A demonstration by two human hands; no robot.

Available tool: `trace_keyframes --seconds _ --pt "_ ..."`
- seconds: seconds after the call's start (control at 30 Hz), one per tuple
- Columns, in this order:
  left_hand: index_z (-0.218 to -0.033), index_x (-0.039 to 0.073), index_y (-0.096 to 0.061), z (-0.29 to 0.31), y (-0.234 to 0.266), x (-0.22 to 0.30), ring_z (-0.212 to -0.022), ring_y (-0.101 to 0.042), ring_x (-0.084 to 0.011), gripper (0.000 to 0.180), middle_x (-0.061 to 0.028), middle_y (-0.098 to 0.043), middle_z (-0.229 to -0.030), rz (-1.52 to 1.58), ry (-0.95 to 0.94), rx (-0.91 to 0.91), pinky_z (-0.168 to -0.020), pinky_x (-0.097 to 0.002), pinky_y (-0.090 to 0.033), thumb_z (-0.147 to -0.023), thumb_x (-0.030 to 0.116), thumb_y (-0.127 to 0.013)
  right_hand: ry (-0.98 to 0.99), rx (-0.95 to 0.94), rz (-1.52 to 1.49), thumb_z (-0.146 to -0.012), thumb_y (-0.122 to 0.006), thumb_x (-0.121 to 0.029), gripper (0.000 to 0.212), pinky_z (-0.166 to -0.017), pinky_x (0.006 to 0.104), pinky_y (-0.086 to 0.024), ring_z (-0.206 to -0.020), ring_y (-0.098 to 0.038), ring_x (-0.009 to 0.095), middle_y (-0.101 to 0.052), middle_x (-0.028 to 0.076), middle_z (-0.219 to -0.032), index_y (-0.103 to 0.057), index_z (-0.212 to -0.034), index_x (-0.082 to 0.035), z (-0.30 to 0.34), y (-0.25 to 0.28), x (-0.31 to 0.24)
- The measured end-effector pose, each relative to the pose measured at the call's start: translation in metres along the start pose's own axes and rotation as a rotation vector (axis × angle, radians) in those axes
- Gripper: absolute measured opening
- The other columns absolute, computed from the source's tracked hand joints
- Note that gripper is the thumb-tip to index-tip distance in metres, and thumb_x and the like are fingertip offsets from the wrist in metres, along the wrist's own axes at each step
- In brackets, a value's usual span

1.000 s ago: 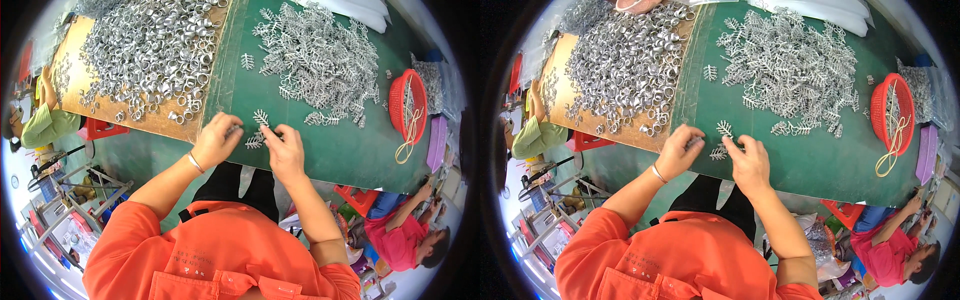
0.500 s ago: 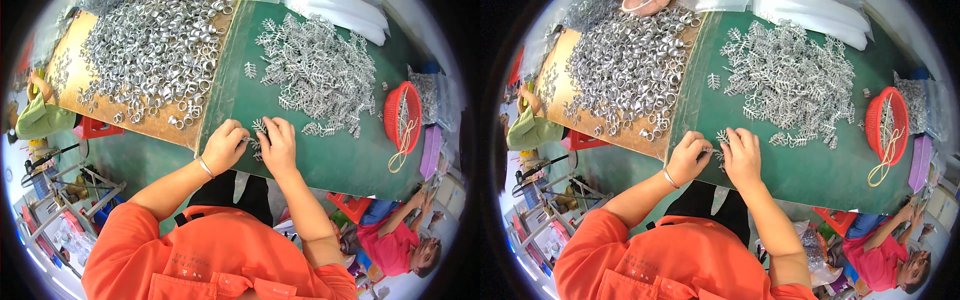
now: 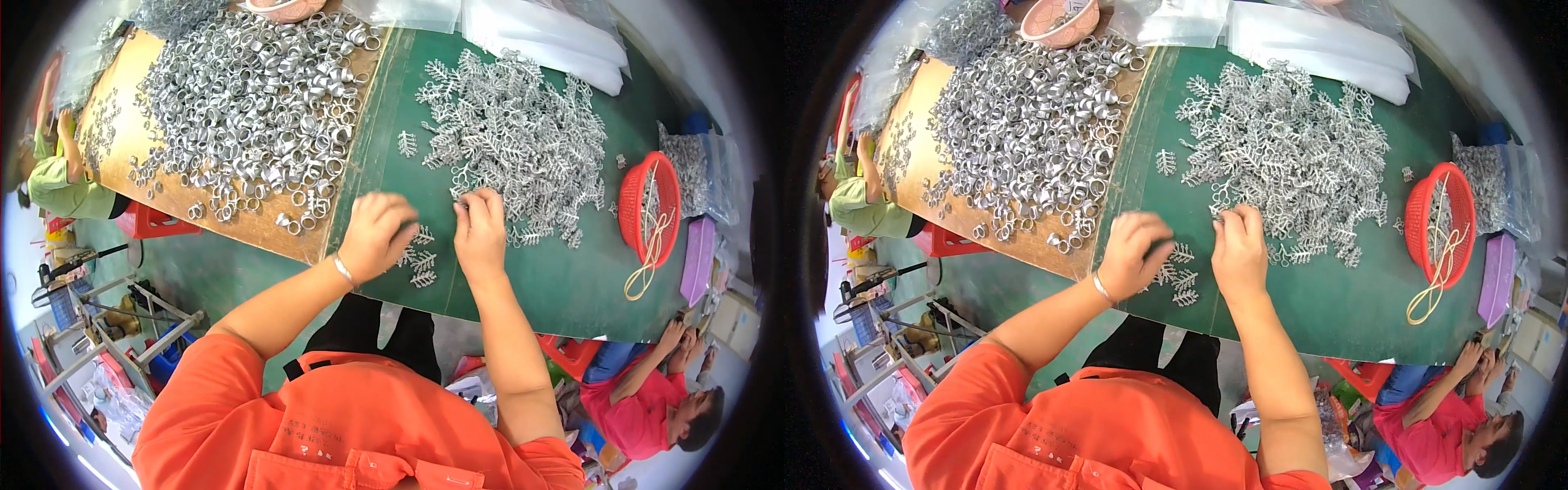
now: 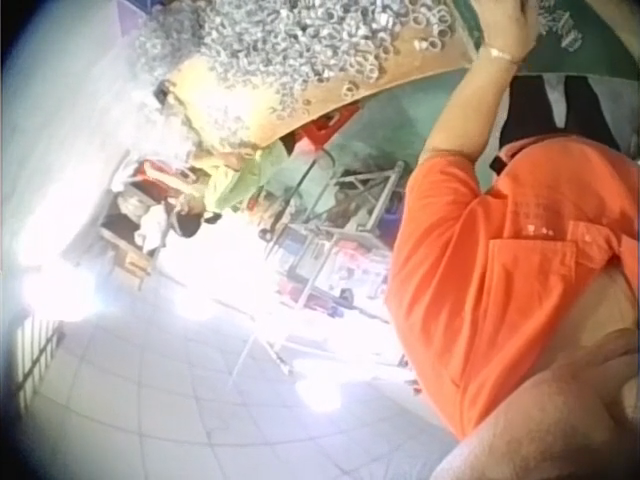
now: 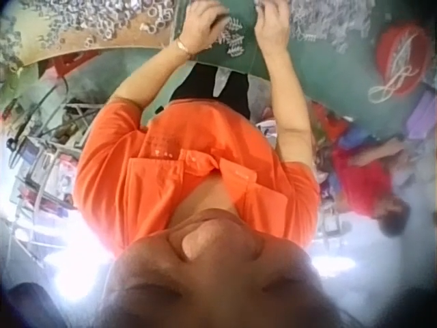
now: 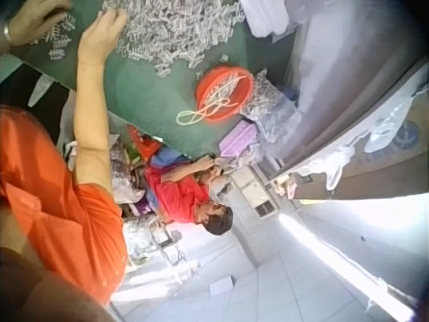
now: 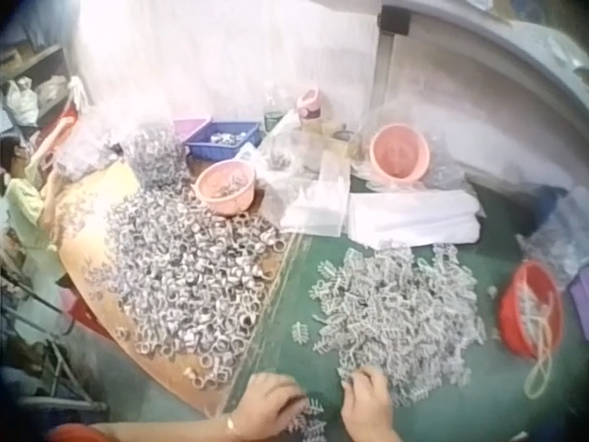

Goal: The person sorts small metal pieces on the table by hand and places them into plastic bags.

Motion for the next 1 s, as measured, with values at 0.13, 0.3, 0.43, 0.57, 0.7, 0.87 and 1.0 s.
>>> trace_keyframes --seconds 0.13,0.3,0.43,0.57,0.7,0.87,1.0 --pt "-0.102 0.007 -0.056 -0.052 0.005 -0.026 -0.094 -0.052 -0.0289 0.036 -0.0095 -0.054 -0.105 -0.185 0.09 0.148 -0.08 -0.0389 -0.039 -0.068 0.005 -0.067 -0.156 -0.01 -0.22 -0.086 -0.054 -0.003 0.011 -0.062 0.0319 -0.049 -0.071 -0.06 0.024 -0.06 0.013 -0.089 -0.053 -0.096 0.001 0.018 0.01 0.004" --pt "-0.087 0.007 -0.06 -0.065 0.004 -0.051 -0.082 -0.055 -0.026 0.017 -0.0051 -0.059 -0.088 -0.168 0.017 0.144 -0.073 -0.0374 -0.043 -0.071 0.007 -0.067 -0.838 0.007 -1.027 -0.092 -0.045 -0.008 0.021 -0.042 0.0198 -0.038 -0.056 -0.052 0.009 -0.06 0.01 -0.088 -0.047 -0.112 -0.002 0.037 0.005 0.019" --pt "-0.086 0.005 -0.058 -0.041 0.021 -0.024 -0.07 -0.054 -0.0292 0.01 -0.0098 -0.057 -0.074 0.046 0.079 0.087 -0.063 -0.0376 -0.043 -0.078 0.006 -0.064 -0.941 -0.007 -1.192 -0.09 -0.049 -0.007 0.024 -0.041 0.0202 -0.039 -0.059 -0.053 0.01 -0.058 0.007 -0.084 -0.05 -0.114 -0.001 0.039 0.014 0.027" --pt "-0.089 0.007 -0.06 0.002 0.018 0.003 -0.076 -0.053 -0.0259 0.016 -0.0065 -0.057 -0.079 0.053 -0.057 -0.18 -0.068 -0.0365 -0.041 -0.074 0.008 -0.067 -0.843 -0.091 -1.011 -0.09 -0.051 -0.008 0.02 -0.043 0.0201 -0.04 -0.062 -0.054 0.008 -0.057 0.005 -0.082 -0.053 -0.109 -0.001 0.038 0.021 0.024" --pt "-0.09 0.01 -0.061 0.022 0.014 0.014 -0.089 -0.053 -0.0255 0.022 -0.005 -0.057 -0.097 0.013 -0.1 -0.275 -0.078 -0.0374 -0.039 -0.07 0.014 -0.07 -0.306 -0.191 -0.38 -0.087 -0.055 -0.009 0.021 -0.077 0.0339 -0.045 -0.087 -0.054 0.024 -0.055 0.013 -0.097 -0.051 -0.104 0.002 0.044 0.018 -0.011" --pt "-0.087 0.007 -0.06 0.012 0.015 0.01 -0.086 -0.054 -0.0254 0.02 -0.0055 -0.058 -0.094 0.094 -0.136 -0.159 -0.075 -0.0366 -0.04 -0.07 0.009 -0.07 0.035 -0.288 -0.339 -0.083 -0.056 -0.005 0.026 -0.091 0.0417 -0.041 -0.102 -0.05 0.036 -0.052 0.019 -0.111 -0.053 -0.107 0.002 0.049 0.0 -0.048" --pt "-0.088 0.005 -0.058 -0.026 0.008 -0.006 -0.081 -0.054 -0.0289 0.019 -0.0091 -0.058 -0.089 -0.038 -0.013 -0.011 -0.071 -0.0382 -0.041 -0.072 0.007 -0.067 0.15 -0.022 -0.086 -0.079 -0.057 -0.001 0.02 -0.08 0.0409 -0.044 -0.088 -0.054 0.034 -0.057 0.017 -0.098 -0.057 -0.099 0.002 0.004 0.007 -0.04"
Point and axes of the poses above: each hand's wrist, its own z-axis away from the middle knuckle, its own y-axis out of the back of the hand, x = y × z, the point moved 5 cm from there along -z, towards the middle knuckle
